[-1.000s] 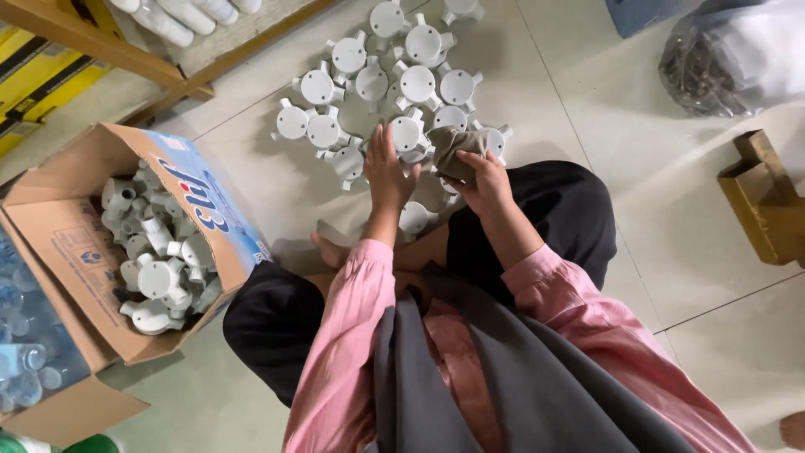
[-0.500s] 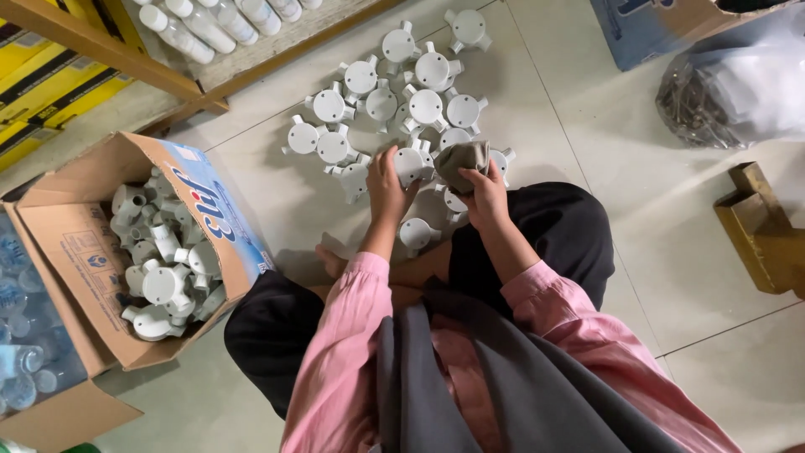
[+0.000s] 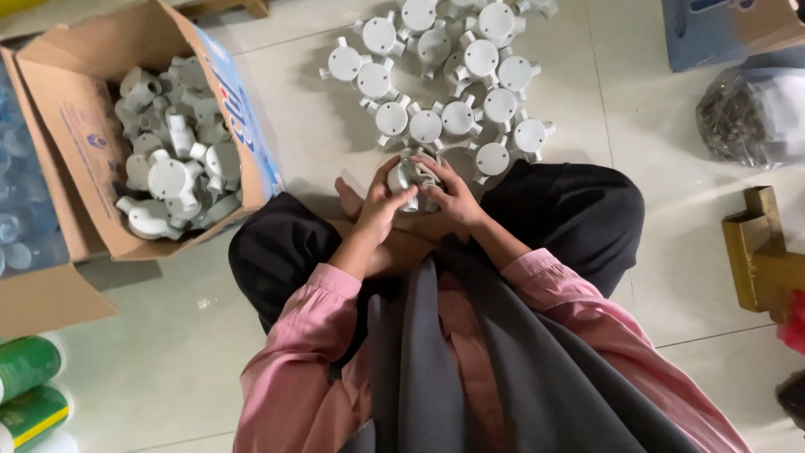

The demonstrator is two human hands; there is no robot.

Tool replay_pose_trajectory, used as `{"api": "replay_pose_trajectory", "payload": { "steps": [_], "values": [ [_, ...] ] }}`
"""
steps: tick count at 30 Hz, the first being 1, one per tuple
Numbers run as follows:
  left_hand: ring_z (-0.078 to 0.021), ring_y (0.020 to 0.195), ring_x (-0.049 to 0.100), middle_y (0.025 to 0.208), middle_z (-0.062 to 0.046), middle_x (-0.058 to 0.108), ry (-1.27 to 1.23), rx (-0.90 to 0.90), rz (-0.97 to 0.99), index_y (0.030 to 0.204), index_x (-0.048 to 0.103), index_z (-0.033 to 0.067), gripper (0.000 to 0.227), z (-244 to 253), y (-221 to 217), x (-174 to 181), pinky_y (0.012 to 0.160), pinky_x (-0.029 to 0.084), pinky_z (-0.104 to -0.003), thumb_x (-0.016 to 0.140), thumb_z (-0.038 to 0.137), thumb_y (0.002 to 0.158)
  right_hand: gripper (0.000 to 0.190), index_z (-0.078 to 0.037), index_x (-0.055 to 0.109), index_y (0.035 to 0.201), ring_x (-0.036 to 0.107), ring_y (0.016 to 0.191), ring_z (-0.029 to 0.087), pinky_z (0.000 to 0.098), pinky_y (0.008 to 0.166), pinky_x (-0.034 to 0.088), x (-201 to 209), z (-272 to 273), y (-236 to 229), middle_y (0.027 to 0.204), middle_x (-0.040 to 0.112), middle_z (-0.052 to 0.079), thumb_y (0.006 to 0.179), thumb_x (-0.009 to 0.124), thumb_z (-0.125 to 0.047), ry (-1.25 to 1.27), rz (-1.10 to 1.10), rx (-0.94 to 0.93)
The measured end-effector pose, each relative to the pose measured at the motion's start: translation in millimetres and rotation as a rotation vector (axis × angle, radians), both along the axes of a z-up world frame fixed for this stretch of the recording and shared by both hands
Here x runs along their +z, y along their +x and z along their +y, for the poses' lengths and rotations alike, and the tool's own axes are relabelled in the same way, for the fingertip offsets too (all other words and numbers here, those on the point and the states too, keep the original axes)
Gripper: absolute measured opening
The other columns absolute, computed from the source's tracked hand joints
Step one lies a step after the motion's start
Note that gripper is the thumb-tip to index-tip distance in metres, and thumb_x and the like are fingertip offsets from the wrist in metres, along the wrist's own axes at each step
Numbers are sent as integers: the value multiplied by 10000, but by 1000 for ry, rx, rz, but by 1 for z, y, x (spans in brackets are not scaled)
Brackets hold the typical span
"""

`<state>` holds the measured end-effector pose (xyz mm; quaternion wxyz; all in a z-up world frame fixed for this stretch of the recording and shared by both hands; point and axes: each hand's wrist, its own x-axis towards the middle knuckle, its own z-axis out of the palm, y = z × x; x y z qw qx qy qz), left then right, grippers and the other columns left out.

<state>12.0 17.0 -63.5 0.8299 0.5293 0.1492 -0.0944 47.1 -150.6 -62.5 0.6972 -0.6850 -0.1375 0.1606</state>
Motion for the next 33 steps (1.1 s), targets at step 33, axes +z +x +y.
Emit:
{"api": "replay_pose_trajectory", "payload": {
  "steps": [33],
  "values": [
    [-247,1195,658,1300,-157,682,-694,229,234,1286,704,84,430,-13,0,30,1091,500,-390,573,426,1062,401,-143,708,1327,521,1358,437,574,1227,201,21,24,-28,1345,541,227,939,665,-50,-360,-640,-211]
  ]
}}
